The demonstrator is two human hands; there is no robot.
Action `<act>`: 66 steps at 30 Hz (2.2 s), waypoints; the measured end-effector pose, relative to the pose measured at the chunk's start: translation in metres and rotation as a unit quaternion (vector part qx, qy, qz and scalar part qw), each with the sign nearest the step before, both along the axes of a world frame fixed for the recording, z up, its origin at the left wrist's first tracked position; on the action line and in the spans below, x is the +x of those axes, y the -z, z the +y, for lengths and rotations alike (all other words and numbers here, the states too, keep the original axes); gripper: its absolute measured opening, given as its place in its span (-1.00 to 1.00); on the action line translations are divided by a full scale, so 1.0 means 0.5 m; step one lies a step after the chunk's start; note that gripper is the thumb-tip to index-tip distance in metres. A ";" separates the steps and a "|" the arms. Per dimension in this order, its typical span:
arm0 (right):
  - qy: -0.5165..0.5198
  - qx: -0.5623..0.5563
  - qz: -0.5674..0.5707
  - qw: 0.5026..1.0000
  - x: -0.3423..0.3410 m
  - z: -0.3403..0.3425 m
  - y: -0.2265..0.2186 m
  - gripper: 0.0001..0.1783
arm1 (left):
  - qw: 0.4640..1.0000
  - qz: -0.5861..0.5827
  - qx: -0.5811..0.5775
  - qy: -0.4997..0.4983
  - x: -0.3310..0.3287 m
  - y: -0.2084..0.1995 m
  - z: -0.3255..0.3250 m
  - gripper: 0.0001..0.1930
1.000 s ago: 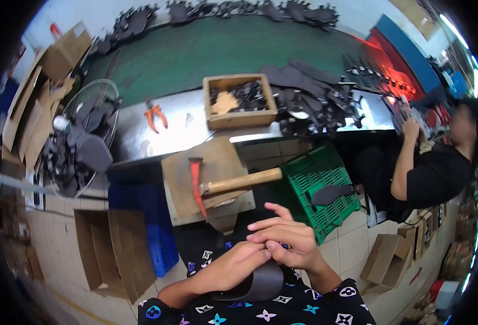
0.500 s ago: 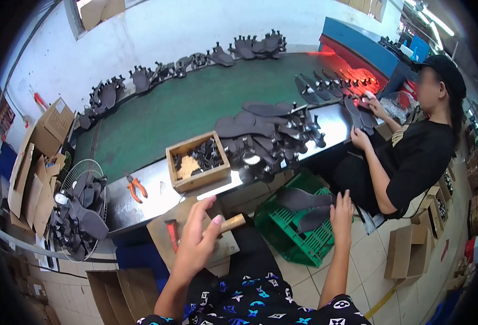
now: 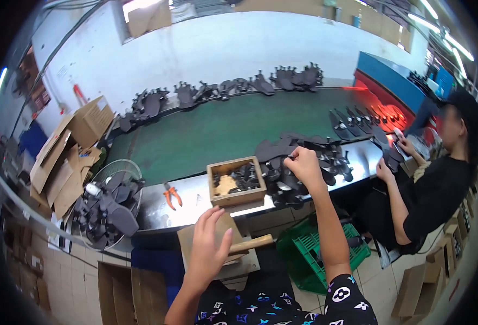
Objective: Hammering and assembling shoe components at a factory workbench.
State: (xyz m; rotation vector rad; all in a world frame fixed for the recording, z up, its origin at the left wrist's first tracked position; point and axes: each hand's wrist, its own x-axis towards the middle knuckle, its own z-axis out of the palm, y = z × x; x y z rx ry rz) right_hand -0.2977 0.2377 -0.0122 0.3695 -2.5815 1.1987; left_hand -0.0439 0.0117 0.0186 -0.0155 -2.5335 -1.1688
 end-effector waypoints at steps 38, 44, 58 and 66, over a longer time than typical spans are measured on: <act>0.184 -0.113 -0.233 0.948 0.610 0.208 0.295 -0.67 | 0.807 -0.027 -0.590 0.002 -0.440 0.219 -0.137 -0.80; 0.121 -0.106 -0.252 0.954 0.588 0.182 0.319 -0.68 | 0.770 -0.086 -0.614 0.151 -0.495 0.184 -0.158 -0.86; -0.276 -0.468 -0.238 0.805 0.467 -0.084 -0.019 -0.47 | 0.933 0.306 -0.083 0.171 0.047 -0.075 -0.025 -0.80; -0.297 -0.453 -0.261 0.799 0.512 -0.156 -0.070 -0.75 | 0.959 0.217 0.118 0.140 0.101 -0.052 -0.057 -0.55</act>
